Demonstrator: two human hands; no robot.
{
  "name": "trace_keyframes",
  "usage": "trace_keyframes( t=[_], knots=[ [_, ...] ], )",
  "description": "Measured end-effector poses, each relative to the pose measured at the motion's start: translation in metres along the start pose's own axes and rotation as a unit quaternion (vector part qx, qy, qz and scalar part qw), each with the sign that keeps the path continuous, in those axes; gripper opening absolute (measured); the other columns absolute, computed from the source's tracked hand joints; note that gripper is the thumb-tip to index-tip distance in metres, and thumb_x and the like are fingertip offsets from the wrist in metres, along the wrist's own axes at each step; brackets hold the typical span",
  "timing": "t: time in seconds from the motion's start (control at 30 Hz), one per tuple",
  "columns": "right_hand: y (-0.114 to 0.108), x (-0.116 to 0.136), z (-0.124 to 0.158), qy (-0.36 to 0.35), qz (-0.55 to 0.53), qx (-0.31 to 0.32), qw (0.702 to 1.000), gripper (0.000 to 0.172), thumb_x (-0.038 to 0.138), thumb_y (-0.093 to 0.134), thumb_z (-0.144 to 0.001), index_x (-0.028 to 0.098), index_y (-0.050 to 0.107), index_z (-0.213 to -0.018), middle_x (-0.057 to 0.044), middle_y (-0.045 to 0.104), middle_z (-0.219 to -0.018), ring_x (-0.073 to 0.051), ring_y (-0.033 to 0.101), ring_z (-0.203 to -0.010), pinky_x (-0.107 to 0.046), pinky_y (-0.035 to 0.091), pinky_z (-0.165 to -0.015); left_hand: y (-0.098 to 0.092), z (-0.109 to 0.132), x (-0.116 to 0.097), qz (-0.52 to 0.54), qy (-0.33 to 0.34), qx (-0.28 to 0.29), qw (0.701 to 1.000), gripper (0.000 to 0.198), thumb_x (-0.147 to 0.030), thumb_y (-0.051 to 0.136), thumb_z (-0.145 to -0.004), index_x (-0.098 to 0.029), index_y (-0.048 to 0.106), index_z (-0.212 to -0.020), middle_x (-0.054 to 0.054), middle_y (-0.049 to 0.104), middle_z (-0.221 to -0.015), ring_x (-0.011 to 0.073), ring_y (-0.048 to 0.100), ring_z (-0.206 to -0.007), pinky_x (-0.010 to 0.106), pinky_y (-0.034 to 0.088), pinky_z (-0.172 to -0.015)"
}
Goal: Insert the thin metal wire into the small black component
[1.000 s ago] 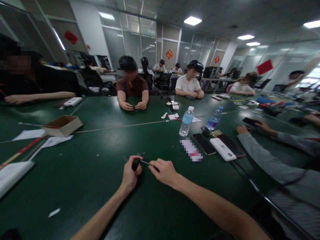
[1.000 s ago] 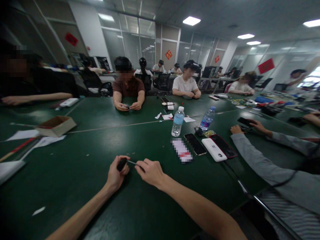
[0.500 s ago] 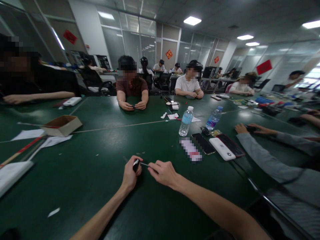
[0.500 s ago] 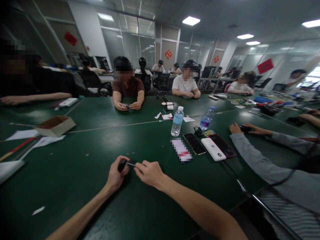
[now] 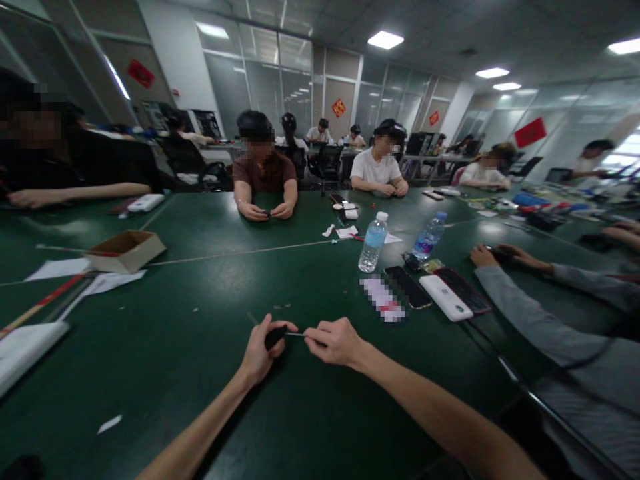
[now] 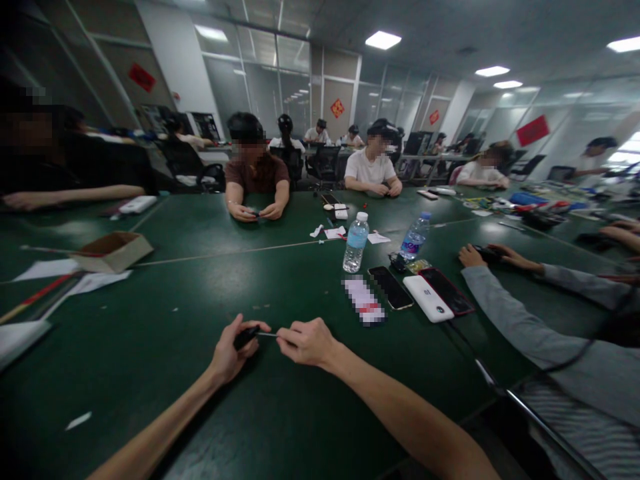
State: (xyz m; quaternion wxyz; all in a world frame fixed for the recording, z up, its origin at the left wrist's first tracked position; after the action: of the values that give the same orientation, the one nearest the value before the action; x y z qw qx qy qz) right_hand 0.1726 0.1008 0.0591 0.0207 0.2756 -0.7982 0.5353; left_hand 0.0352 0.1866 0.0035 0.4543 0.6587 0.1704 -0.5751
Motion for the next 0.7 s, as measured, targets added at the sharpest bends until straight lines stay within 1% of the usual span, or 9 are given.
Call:
trace_keyframes(
  t=[0.17, 0.23, 0.3, 0.43, 0.5, 0.57, 0.7],
  knots=[
    [0.000, -0.001, 0.000, -0.031, 0.028, 0.006, 0.999, 0.028, 0.033, 0.046, -0.093, 0.026, 0.072, -0.100, -0.003, 0.067, -0.077, -0.012, 0.053, -0.060, -0.024, 0.036, -0.056, 0.000, 0.000, 0.001, -0.009, -0.040, 0.038, 0.998, 0.061, -0.057, 0.040, -0.091, -0.006, 0.071, -0.086, -0.006, 0.030, -0.039, 0.0062, 0.023, -0.035, 0.022, 0.016, -0.042],
    [0.001, -0.001, -0.001, -0.027, 0.036, 0.009, 0.999, 0.028, 0.033, 0.045, -0.094, 0.026, 0.072, -0.101, -0.003, 0.067, -0.078, -0.012, 0.054, -0.062, -0.023, 0.036, -0.057, 0.000, 0.000, 0.002, -0.008, -0.048, 0.042, 0.998, 0.062, -0.059, 0.039, -0.090, -0.006, 0.071, -0.087, -0.007, 0.029, -0.039, 0.0064, 0.022, -0.035, 0.022, 0.016, -0.042],
    [0.003, 0.001, -0.003, -0.005, 0.042, 0.005, 0.999, 0.029, 0.033, 0.044, -0.095, 0.026, 0.071, -0.102, -0.004, 0.067, -0.079, -0.012, 0.055, -0.063, -0.023, 0.037, -0.058, -0.002, -0.002, 0.001, -0.008, -0.029, 0.019, 0.999, 0.062, -0.059, 0.039, -0.090, -0.007, 0.070, -0.091, -0.008, 0.028, -0.039, 0.0066, 0.022, -0.035, 0.021, 0.017, -0.042],
    [0.006, 0.010, -0.006, 0.046, 0.054, -0.014, 0.997, 0.031, 0.033, 0.041, -0.097, 0.023, 0.069, -0.105, -0.005, 0.066, -0.080, -0.012, 0.056, -0.064, -0.022, 0.037, -0.058, -0.010, -0.004, -0.003, -0.029, 0.030, -0.067, 0.997, 0.058, -0.059, 0.040, -0.091, -0.008, 0.069, -0.098, -0.007, 0.029, -0.043, 0.0071, 0.024, -0.038, 0.021, 0.016, -0.042],
    [0.008, 0.013, -0.005, 0.045, 0.061, -0.018, 0.997, 0.030, 0.032, 0.041, -0.097, 0.022, 0.069, -0.104, -0.005, 0.066, -0.080, -0.012, 0.055, -0.063, -0.022, 0.036, -0.057, -0.012, -0.004, -0.004, -0.037, 0.033, -0.075, 0.996, 0.058, -0.059, 0.039, -0.091, -0.009, 0.068, -0.098, -0.007, 0.029, -0.043, 0.0070, 0.023, -0.038, 0.021, 0.015, -0.042],
    [0.008, 0.013, -0.005, 0.022, 0.073, -0.018, 0.997, 0.028, 0.031, 0.043, -0.096, 0.022, 0.069, -0.101, -0.004, 0.066, -0.078, -0.011, 0.055, -0.062, -0.022, 0.034, -0.055, -0.011, -0.004, -0.002, -0.038, 0.013, -0.046, 0.998, 0.059, -0.059, 0.038, -0.092, -0.008, 0.068, -0.095, -0.008, 0.027, -0.043, 0.0066, 0.020, -0.038, 0.021, 0.014, -0.042],
    [0.005, 0.008, -0.001, -0.046, 0.085, -0.022, 0.995, 0.024, 0.030, 0.048, -0.093, 0.024, 0.070, -0.095, -0.001, 0.065, -0.073, -0.010, 0.053, -0.058, -0.022, 0.032, -0.053, -0.006, -0.004, 0.001, -0.049, -0.050, 0.056, 0.996, 0.065, -0.058, 0.033, -0.093, -0.005, 0.070, -0.088, -0.008, 0.025, -0.041, 0.0062, 0.017, -0.038, 0.022, 0.013, -0.042]
  ],
)
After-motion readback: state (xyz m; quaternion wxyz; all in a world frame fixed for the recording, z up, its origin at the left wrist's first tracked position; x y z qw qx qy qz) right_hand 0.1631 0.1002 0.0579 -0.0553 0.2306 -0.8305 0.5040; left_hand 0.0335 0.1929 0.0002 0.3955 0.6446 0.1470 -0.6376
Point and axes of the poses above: each hand's wrist, its own z-axis away from the middle knuckle, its own y-axis out of the palm, x = y × z, the point moved 7 cm from there along -z, towards the middle knuckle
